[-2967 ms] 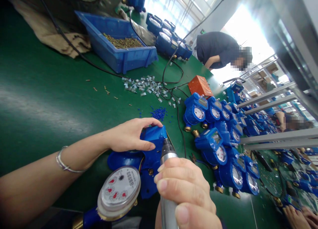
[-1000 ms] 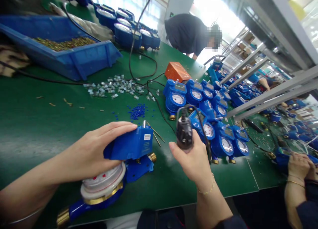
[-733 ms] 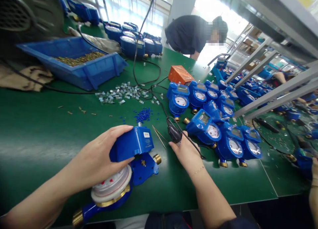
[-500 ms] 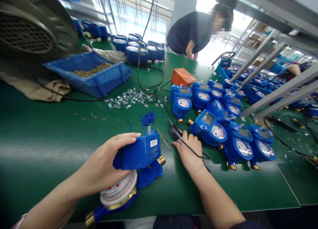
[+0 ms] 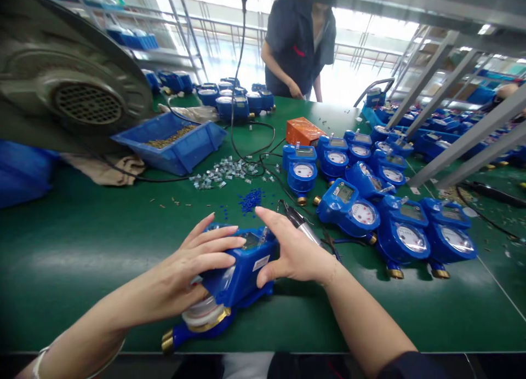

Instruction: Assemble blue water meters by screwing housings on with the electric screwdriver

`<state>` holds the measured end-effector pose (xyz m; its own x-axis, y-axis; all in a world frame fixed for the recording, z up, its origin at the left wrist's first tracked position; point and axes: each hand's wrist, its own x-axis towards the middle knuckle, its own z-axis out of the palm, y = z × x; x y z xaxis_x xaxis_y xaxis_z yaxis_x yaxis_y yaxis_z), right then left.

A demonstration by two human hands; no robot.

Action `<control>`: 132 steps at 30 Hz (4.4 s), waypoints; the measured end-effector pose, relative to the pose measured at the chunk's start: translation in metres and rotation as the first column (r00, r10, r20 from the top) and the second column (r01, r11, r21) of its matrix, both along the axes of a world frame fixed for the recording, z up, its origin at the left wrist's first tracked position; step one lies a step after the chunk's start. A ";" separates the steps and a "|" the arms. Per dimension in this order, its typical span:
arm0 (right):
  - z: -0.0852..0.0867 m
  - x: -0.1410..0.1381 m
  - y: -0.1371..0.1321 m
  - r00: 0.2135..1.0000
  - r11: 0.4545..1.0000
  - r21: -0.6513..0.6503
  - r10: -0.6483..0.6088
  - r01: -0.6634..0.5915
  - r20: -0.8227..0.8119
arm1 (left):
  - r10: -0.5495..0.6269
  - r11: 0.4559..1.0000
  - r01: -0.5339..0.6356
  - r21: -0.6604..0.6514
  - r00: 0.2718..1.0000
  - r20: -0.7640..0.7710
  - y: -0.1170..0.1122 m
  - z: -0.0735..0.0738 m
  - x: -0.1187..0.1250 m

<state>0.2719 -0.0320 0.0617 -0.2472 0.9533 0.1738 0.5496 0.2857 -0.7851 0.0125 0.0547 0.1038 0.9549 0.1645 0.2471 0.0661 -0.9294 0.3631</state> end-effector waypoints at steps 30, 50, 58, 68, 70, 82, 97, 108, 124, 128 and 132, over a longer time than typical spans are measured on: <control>-0.018 -0.046 -0.056 0.967 0.790 0.591 -0.013 0.165 -0.254 | 0.523 0.789 -0.566 -0.240 0.823 -0.221 -0.077 -0.016 -0.001; 0.047 -0.066 -0.078 0.924 0.926 0.358 -0.024 -0.124 0.382 | 0.390 0.888 -0.420 -0.187 0.904 -0.176 -0.106 -0.023 -0.015; 0.039 -0.070 -0.089 0.940 0.927 0.370 -0.073 -0.060 0.334 | 0.227 0.916 -0.279 -0.289 0.953 -0.199 -0.093 -0.006 -0.006; 0.045 -0.068 -0.099 0.888 0.920 0.391 -0.155 -0.030 0.433 | 0.189 0.926 -0.234 -0.297 0.967 -0.172 -0.095 -0.017 -0.008; 0.047 -0.069 -0.099 0.884 0.919 0.393 -0.166 -0.021 0.436 | 0.185 0.929 -0.229 -0.291 0.968 -0.171 -0.096 -0.020 -0.009; 0.049 -0.072 -0.097 0.930 0.962 0.270 -0.144 0.051 0.338 | 0.215 0.928 -0.237 -0.289 0.971 -0.106 -0.088 -0.023 -0.011; -0.010 -0.031 -0.099 0.996 0.993 0.077 -0.087 0.088 -0.021 | 0.407 0.614 -0.355 -0.705 0.908 -0.102 -0.059 -0.033 -0.010; -0.048 -0.044 -0.074 0.849 0.976 -0.019 -0.198 0.217 -0.490 | 0.551 0.195 -0.250 -0.949 0.828 -0.105 -0.049 -0.029 0.010; -0.031 -0.062 -0.048 0.512 0.914 -0.339 -0.406 0.224 -0.757 | 0.666 0.746 -0.665 0.047 0.739 -0.102 -0.067 0.002 0.016; -0.025 -0.063 -0.048 0.534 0.913 -0.355 -0.407 0.203 -0.741 | 0.608 0.782 -0.593 0.191 0.793 -0.031 -0.086 -0.012 0.025; -0.027 -0.055 -0.051 0.646 0.942 -0.276 -0.334 0.193 -0.686 | 0.644 0.754 -0.640 0.146 0.764 0.024 -0.089 -0.016 0.026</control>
